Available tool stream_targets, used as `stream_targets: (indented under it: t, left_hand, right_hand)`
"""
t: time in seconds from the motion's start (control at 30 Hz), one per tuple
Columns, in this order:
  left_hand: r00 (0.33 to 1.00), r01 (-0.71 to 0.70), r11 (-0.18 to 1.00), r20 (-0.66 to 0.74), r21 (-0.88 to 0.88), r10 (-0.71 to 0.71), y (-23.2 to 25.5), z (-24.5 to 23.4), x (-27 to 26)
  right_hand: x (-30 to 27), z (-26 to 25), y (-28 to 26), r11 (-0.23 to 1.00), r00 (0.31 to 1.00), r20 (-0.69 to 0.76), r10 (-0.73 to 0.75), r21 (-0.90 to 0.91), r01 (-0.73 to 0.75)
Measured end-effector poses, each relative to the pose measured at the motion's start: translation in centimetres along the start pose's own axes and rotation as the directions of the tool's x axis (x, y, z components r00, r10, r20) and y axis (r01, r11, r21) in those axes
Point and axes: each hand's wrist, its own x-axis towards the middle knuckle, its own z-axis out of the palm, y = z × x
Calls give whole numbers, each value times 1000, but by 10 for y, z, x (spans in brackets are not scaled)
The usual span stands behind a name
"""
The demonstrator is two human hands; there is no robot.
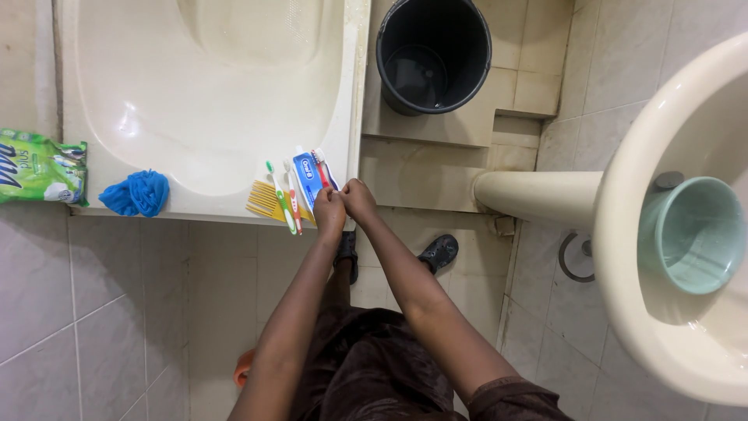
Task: The person washes multiple bathroom items in a sink using running water. They rinse a light green bowl, several toothbrushes, a tube of toothpaste, a razor, and a yellow comb, then place each item on the sink rim. The person also rinses their hands and the bowl multiple times during the process.
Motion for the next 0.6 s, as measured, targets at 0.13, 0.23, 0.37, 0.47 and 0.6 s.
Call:
stream_targets:
  t: [0.13, 0.23, 0.37, 0.47, 0.6]
  left_hand:
    - [996, -70, 995, -47, 73, 74, 2, 3, -11]
    - [998, -49, 998, -47, 48, 51, 13, 1, -26]
    - [995, -98, 992, 13, -75, 99, 41, -13, -55]
    - [975, -85, 929, 163, -359, 152, 84, -27, -94]
    - [891, -148, 881, 326, -449, 315, 154, -44, -168]
  right_hand:
    - [12, 18, 31, 966, 999, -19, -41, 254, 44]
    - [12, 19, 42, 887, 997, 27, -76, 459, 55]
    - [-26, -20, 32, 838, 996, 91, -22, 545, -32]
    - [-90, -76, 13, 775, 992, 44, -115, 628, 62]
    - [-193, -163, -28, 698, 965, -6, -262, 689, 194]
